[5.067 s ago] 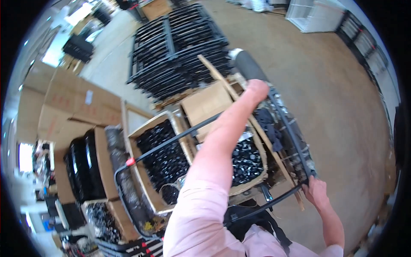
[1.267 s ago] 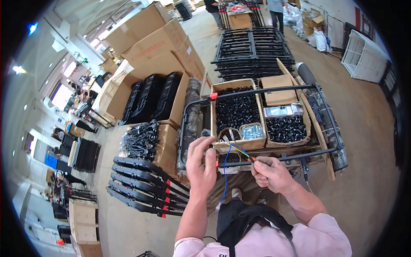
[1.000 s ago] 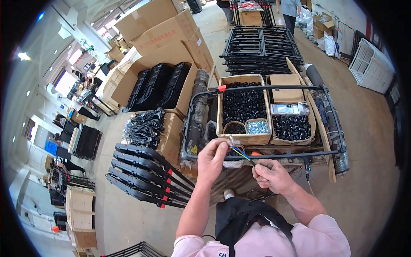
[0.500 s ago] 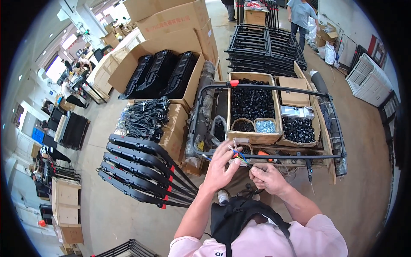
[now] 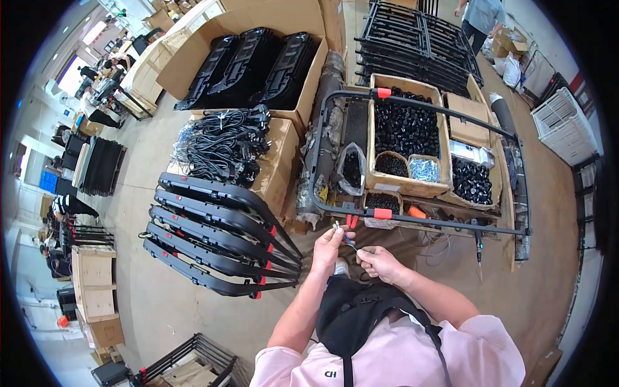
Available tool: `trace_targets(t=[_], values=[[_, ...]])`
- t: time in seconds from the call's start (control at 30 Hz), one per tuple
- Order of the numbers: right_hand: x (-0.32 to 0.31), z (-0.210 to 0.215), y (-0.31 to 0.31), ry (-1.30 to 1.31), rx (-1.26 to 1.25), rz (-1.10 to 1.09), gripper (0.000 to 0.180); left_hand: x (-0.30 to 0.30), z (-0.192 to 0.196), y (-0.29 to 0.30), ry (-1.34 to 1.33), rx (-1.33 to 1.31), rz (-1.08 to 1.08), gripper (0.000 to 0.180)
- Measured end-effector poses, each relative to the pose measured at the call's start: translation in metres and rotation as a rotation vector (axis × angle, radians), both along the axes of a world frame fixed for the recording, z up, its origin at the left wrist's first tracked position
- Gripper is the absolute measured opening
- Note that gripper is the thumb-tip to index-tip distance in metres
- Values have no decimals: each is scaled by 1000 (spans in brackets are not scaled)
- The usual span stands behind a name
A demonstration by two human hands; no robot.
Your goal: Assembling a vehicle running board by attaching plastic components using an electric screwdriver and screws.
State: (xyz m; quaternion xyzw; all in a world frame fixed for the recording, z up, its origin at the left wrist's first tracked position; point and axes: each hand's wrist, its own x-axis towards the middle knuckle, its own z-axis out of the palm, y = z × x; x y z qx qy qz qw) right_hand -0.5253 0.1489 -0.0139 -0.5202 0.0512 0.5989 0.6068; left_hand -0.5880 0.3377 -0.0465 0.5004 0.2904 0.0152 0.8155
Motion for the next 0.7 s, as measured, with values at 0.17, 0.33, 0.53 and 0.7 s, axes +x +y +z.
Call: trace_targets(t=[0.17, 0.33, 0.53, 0.7], values=[[-4, -45, 33, 48, -12, -46, 29, 5, -32, 31, 84, -60, -1, 33], [-7, -58, 41, 92, -14, -120, 30, 24, -47, 45, 81, 7, -144, 29], [-7, -60, 37, 99, -5, -156, 31, 31, -47, 45, 50, 134, -211, 30], [-6, -60, 38, 32, 1, -151, 31, 30, -37, 46, 60, 49, -183, 31]])
